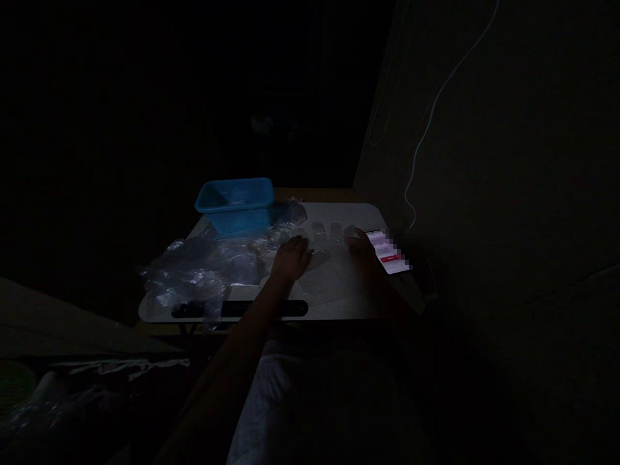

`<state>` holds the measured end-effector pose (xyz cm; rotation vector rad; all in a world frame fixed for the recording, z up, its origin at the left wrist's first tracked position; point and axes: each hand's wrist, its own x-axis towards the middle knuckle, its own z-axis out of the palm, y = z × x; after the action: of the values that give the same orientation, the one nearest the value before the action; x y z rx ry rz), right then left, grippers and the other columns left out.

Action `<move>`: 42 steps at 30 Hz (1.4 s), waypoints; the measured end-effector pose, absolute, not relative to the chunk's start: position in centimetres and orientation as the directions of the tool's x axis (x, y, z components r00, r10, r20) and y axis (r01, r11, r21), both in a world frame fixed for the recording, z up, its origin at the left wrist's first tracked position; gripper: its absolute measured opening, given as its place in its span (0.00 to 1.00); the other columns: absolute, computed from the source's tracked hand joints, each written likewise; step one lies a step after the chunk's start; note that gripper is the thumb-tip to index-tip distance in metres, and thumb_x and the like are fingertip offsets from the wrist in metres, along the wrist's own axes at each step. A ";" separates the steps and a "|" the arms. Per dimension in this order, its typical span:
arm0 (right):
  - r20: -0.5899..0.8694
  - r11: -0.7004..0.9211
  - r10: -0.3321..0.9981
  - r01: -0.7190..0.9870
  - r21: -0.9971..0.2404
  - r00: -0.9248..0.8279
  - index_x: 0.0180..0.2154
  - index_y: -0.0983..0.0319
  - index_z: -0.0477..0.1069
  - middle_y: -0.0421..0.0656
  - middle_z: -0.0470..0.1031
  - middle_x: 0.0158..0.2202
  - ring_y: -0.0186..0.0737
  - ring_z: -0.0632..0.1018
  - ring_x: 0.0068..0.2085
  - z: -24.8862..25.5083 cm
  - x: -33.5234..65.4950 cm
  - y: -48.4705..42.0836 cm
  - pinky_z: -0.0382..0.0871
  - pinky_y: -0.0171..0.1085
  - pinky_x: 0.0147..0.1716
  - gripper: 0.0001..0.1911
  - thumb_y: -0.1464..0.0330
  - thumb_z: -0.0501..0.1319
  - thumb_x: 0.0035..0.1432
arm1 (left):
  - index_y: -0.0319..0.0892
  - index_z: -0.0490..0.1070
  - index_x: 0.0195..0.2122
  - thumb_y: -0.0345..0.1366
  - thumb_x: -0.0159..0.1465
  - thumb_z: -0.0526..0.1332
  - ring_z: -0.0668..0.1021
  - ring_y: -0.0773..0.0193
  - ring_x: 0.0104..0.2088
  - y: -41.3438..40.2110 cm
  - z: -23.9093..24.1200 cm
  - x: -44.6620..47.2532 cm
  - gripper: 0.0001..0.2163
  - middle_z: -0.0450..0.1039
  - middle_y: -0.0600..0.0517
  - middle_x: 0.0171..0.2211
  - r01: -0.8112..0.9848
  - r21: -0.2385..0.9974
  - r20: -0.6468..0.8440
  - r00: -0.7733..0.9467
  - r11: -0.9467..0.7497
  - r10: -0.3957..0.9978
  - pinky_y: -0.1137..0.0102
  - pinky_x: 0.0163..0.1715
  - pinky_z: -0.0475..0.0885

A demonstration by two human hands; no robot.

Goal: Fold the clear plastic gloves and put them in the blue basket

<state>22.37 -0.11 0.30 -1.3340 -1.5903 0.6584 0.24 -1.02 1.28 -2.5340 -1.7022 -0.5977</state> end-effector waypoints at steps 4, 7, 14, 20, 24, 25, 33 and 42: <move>0.374 0.311 0.927 0.508 -0.804 0.025 0.41 0.63 0.69 0.49 0.66 0.53 0.44 0.66 0.55 0.3 22.5 -0.5 0.57 0.45 0.56 0.15 0.68 0.54 0.51 | 0.38 0.64 0.52 0.42 0.65 0.44 0.65 0.59 0.55 -0.8 0.9 0.2 0.20 0.65 0.44 0.53 0.883 0.231 0.396 0.297 -0.408 0.869 0.62 0.54 0.60; 0.348 0.282 0.937 0.530 -0.800 0.026 0.40 0.61 0.70 0.45 0.68 0.52 0.42 0.66 0.55 0.6 22.5 -0.4 0.56 0.44 0.56 0.14 0.70 0.54 0.51 | 0.37 0.65 0.49 0.40 0.65 0.43 0.67 0.59 0.53 -0.7 0.9 0.1 0.19 0.67 0.44 0.51 0.870 0.274 0.418 0.277 -0.411 0.865 0.64 0.54 0.62; 0.261 0.215 0.965 0.487 -0.846 0.028 0.45 0.60 0.69 0.45 0.70 0.50 0.41 0.69 0.52 1.2 21.9 -0.8 0.61 0.41 0.54 0.19 0.74 0.52 0.51 | 0.38 0.66 0.49 0.37 0.65 0.42 0.68 0.61 0.52 -0.8 0.9 0.1 0.19 0.68 0.45 0.50 0.868 0.278 0.413 0.278 -0.411 0.867 0.65 0.53 0.62; 0.260 0.216 0.965 0.514 -0.830 0.014 0.43 0.60 0.70 0.45 0.71 0.49 0.43 0.70 0.52 1.6 21.8 -1.5 0.60 0.43 0.54 0.17 0.73 0.52 0.52 | 0.36 0.66 0.48 0.38 0.65 0.42 0.68 0.61 0.52 -0.8 0.9 0.1 0.19 0.69 0.44 0.49 0.860 0.276 0.398 0.304 -0.429 0.865 0.64 0.54 0.60; 0.291 0.251 0.957 0.569 -0.783 -0.023 0.41 0.59 0.72 0.42 0.73 0.47 0.41 0.71 0.50 1.4 21.8 -1.7 0.61 0.44 0.54 0.16 0.73 0.51 0.53 | 0.37 0.67 0.48 0.38 0.65 0.43 0.67 0.61 0.52 -1.0 1.1 0.2 0.19 0.69 0.44 0.49 0.867 0.270 0.390 0.299 -0.419 0.871 0.64 0.54 0.60; 0.304 0.269 0.952 0.577 -0.771 -0.037 0.41 0.59 0.72 0.42 0.74 0.46 0.41 0.72 0.49 1.4 21.8 -1.7 0.61 0.43 0.54 0.16 0.73 0.50 0.53 | 0.36 0.67 0.48 0.38 0.65 0.43 0.67 0.61 0.52 -1.1 1.2 0.2 0.19 0.69 0.44 0.49 0.867 0.270 0.388 0.301 -0.419 0.871 0.64 0.54 0.60; 0.288 0.263 0.955 0.653 -0.710 -0.072 0.37 0.60 0.74 0.42 0.76 0.43 0.41 0.74 0.47 1.3 21.5 -1.2 0.63 0.43 0.52 0.18 0.78 0.50 0.49 | 0.37 0.67 0.48 0.38 0.64 0.44 0.68 0.59 0.52 -0.8 0.8 0.1 0.18 0.69 0.44 0.48 0.848 0.271 0.427 0.318 -0.455 0.847 0.62 0.53 0.62; 0.336 0.316 0.937 0.622 -0.716 -0.090 0.33 0.57 0.75 0.43 0.78 0.38 0.46 0.76 0.43 1.1 21.5 -1.2 0.67 0.46 0.49 0.14 0.74 0.52 0.51 | 0.42 0.63 0.53 0.40 0.65 0.43 0.63 0.58 0.57 -1.8 1.6 0.4 0.19 0.64 0.47 0.55 0.836 0.172 0.364 0.437 -0.521 0.822 0.55 0.56 0.54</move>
<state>21.46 -1.23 1.14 -1.3939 -1.8033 0.5104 0.39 -1.81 1.61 -2.6340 -1.5209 -0.6382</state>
